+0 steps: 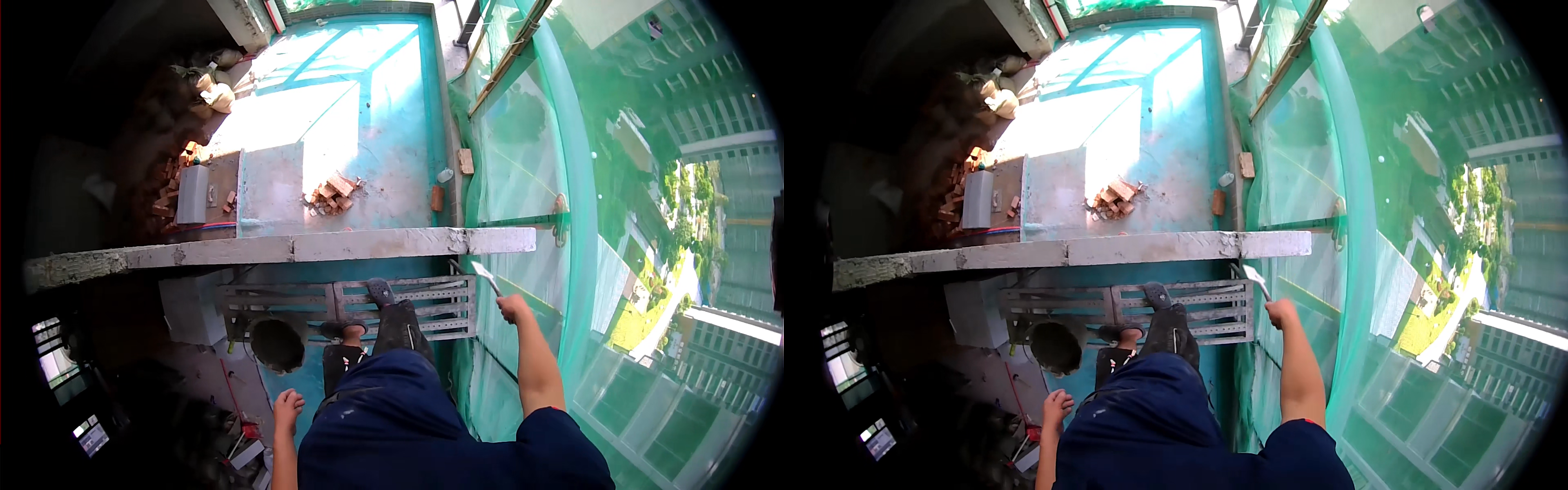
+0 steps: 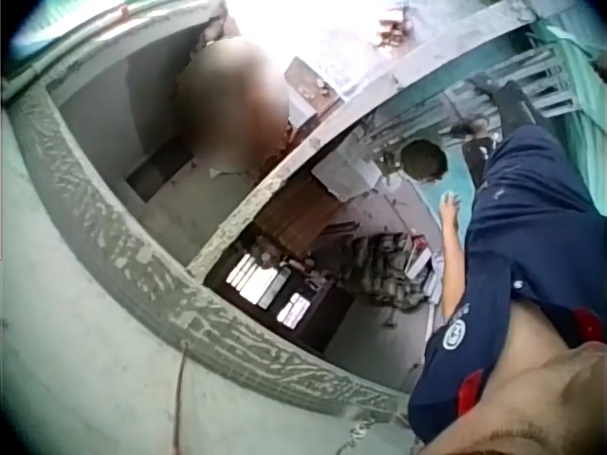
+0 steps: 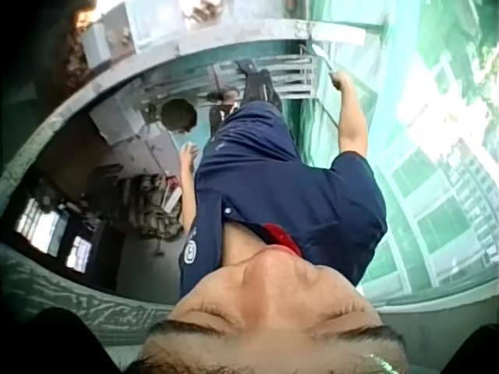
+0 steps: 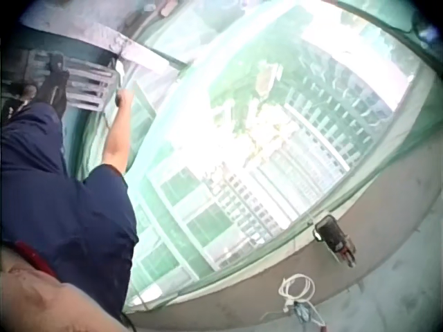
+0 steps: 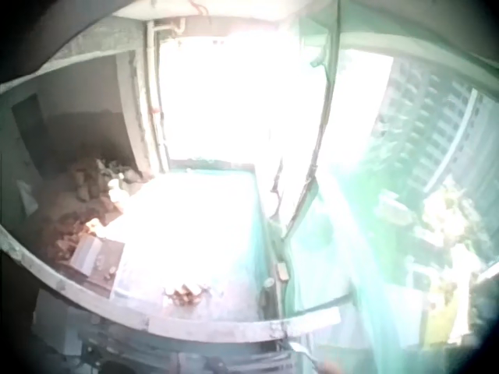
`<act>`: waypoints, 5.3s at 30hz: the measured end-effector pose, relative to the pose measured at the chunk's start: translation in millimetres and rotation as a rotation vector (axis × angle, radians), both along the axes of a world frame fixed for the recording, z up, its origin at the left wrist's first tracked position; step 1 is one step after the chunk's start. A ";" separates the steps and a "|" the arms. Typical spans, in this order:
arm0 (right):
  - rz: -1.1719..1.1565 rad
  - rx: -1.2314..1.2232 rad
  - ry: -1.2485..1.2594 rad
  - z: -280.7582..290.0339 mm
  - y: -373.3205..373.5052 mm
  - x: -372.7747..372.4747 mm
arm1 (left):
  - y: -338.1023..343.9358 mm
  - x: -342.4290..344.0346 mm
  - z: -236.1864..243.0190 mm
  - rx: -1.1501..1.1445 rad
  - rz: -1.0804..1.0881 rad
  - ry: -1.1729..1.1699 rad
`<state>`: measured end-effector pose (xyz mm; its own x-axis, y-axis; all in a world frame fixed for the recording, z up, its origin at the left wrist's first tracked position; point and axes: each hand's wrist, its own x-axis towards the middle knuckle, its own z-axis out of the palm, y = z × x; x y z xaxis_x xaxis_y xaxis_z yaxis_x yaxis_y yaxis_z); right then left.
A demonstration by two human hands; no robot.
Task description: The person applies mortar to the top of a low concrete block wall using two different sized trowels, picking up mortar from a bucket on a metal scaffold and spreading it along the wall edge.
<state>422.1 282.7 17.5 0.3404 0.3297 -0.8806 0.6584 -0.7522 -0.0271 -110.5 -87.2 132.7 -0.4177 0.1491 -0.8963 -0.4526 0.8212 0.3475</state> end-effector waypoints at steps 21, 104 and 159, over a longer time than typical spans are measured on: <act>0.330 0.414 0.231 -18.2 -45.3 -222.9 | -6.9 9.6 -17.8 -0.009 0.076 -0.042; 0.360 0.452 0.074 -146.2 -94.8 -151.4 | 57.1 -17.1 -38.7 -0.247 -0.466 -0.157; -0.701 0.376 0.745 -168.8 -83.5 -367.5 | -34.5 10.0 -67.0 -0.215 -0.343 -0.179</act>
